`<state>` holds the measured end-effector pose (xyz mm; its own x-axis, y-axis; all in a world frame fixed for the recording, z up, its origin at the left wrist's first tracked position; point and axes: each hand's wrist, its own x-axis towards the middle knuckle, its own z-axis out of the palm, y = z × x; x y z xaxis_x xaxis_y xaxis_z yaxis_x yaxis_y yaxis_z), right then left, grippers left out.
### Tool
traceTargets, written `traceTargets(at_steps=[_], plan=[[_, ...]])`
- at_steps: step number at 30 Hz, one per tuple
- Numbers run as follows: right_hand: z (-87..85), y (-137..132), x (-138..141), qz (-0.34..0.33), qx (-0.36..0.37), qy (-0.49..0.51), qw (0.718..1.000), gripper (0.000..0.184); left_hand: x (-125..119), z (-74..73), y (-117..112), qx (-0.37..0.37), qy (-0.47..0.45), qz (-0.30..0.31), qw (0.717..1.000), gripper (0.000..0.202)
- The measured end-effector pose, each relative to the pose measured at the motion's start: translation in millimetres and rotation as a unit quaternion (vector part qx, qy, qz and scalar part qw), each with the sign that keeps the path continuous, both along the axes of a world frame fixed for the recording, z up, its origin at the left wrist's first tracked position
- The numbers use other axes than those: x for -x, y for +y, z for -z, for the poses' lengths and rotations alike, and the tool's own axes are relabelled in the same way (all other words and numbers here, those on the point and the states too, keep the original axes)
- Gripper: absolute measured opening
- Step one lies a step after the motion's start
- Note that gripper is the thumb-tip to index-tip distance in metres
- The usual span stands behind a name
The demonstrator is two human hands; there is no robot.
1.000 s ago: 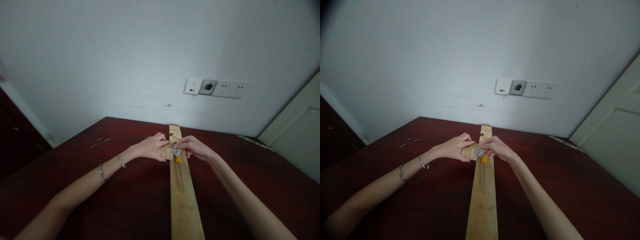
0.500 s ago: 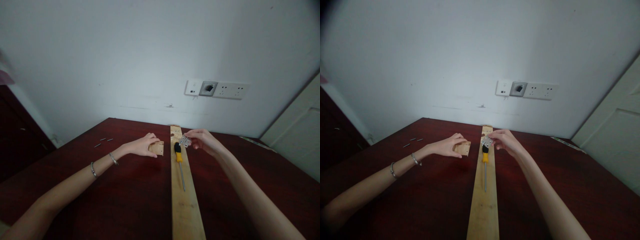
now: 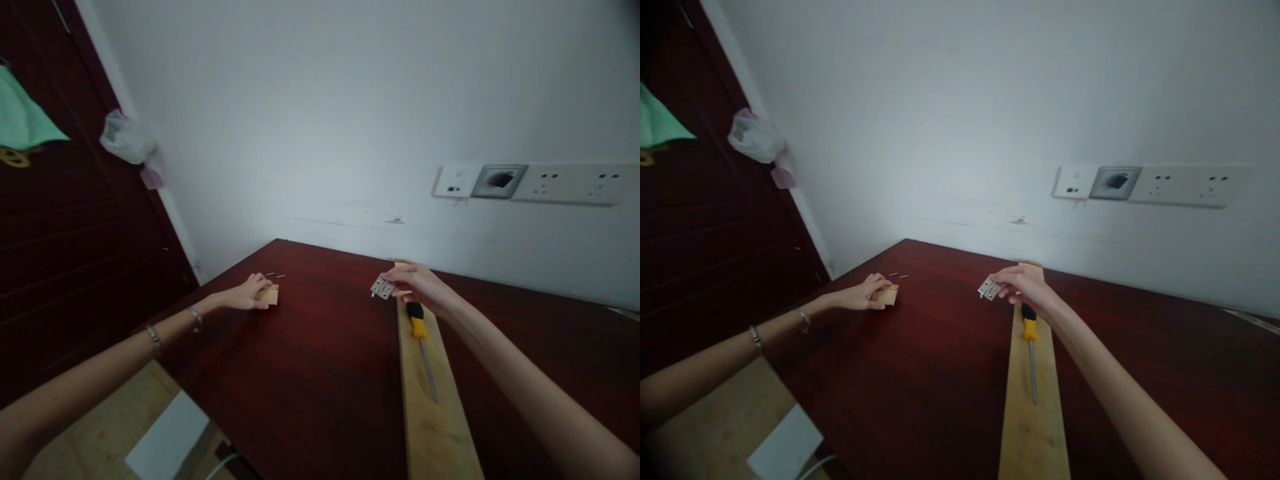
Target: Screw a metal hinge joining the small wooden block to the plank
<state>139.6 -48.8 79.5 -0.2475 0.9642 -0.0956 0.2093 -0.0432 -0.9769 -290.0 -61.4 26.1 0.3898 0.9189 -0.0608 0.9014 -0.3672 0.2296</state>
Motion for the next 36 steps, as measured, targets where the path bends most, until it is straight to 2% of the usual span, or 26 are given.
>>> traceTargets(at_steps=[3,8,15,18,21,23,26,30,33,36], plan=[[-0.1,1.2,15.9,-0.024,-0.006,-0.007,1.0,0.018,16.6,2.1,-15.2,0.022,0.01,-0.025,0.999,0.064],[4.7,2.2,28.7,-0.053,-0.005,-0.008,0.999,0.022,28.7,4.8,-29.4,0.061,0.028,-0.062,0.996,0.064],[11.8,-1.6,30.4,-0.063,0.012,0.0,0.998,0.024,36.7,2.6,-31.1,0.084,0.045,-0.063,0.993,0.067],[15.3,-2.2,28.8,-0.068,0.021,0.006,0.997,0.025,28.1,-3.8,-26.9,0.049,0.04,-0.054,0.997,0.07],[16.6,-5.0,28.5,-0.062,0.029,0.014,0.998,0.023,-1.6,-9.1,-22.8,-0.011,-0.041,-0.026,0.999,0.06],[16.1,-9.1,29.5,-0.057,0.037,0.022,0.997,0.021,-33.6,-9.1,-22.5,-0.009,-0.146,0.001,0.989,0.047],[15.7,-17.1,31.7,-0.055,0.047,0.045,0.996,0.019,-90.9,-4.2,-27.7,0.035,-0.305,0.041,0.951,0.036],[18.7,-26.4,31.7,-0.064,0.05,0.059,0.995,0.019,-160.1,0.7,-41.8,0.089,-0.444,0.091,0.887,0.047],[21.1,-31.1,27.6,-0.079,0.045,0.06,0.994,0.023,-193.4,0.2,-50.2,0.115,-0.526,0.103,0.836,0.05],[21.3,-35.3,21.9,-0.077,0.039,0.062,0.994,0.025,-209.7,-1.2,-53.1,0.108,-0.556,0.095,0.819,0.045]])
